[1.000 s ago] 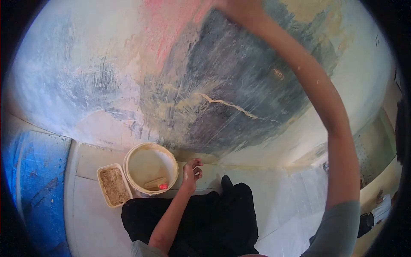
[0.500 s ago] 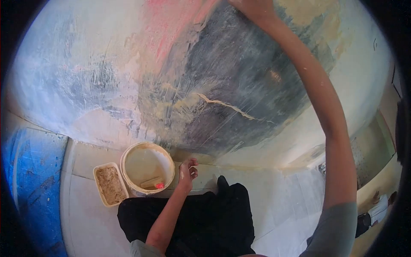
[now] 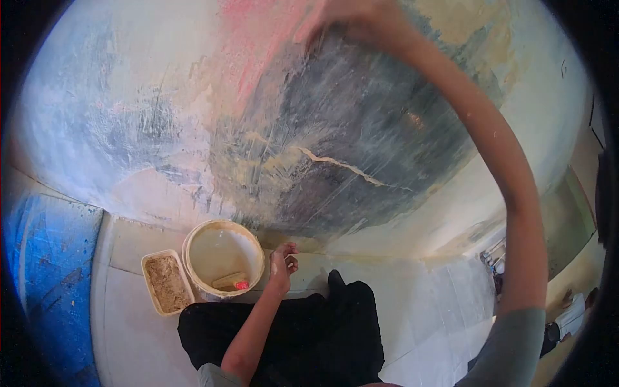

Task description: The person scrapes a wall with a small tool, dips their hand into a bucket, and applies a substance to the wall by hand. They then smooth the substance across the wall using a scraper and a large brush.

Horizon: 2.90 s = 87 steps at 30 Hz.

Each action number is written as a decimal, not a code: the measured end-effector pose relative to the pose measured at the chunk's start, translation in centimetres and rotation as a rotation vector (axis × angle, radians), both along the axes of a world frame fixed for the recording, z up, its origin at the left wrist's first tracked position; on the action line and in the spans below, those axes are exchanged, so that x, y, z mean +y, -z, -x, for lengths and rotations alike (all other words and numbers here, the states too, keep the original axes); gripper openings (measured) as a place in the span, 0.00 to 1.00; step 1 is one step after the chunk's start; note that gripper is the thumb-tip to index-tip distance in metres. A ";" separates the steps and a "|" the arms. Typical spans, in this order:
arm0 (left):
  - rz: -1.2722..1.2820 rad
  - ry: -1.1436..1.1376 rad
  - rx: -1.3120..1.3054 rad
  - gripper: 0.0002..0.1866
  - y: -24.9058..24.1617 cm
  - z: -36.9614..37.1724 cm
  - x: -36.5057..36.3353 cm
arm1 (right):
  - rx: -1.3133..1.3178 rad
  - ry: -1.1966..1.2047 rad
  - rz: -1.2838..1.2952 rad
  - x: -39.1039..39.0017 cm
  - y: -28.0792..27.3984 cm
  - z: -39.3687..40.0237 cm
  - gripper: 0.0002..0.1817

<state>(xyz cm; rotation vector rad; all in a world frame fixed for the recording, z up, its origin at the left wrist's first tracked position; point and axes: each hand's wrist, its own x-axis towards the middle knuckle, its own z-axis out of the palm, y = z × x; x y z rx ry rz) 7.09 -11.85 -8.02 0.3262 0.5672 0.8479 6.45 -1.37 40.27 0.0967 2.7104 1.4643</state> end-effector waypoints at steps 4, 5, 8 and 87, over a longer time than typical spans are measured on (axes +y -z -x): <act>-0.017 -0.001 -0.009 0.14 -0.1 0.2 -0.5 | 0.153 -0.055 -0.049 1.0 2.0 -1.1 0.12; -0.025 -0.009 -0.016 0.14 -0.3 0.1 -0.1 | 0.022 0.016 -0.025 0.7 3.1 -1.1 0.17; 0.006 0.001 0.025 0.14 0.4 -0.2 -0.3 | 0.038 0.044 -0.040 -0.3 1.0 -0.1 0.11; 0.108 -0.021 -0.007 0.12 0.9 -0.7 -0.4 | 0.611 0.242 -0.174 0.7 25.9 -1.1 0.11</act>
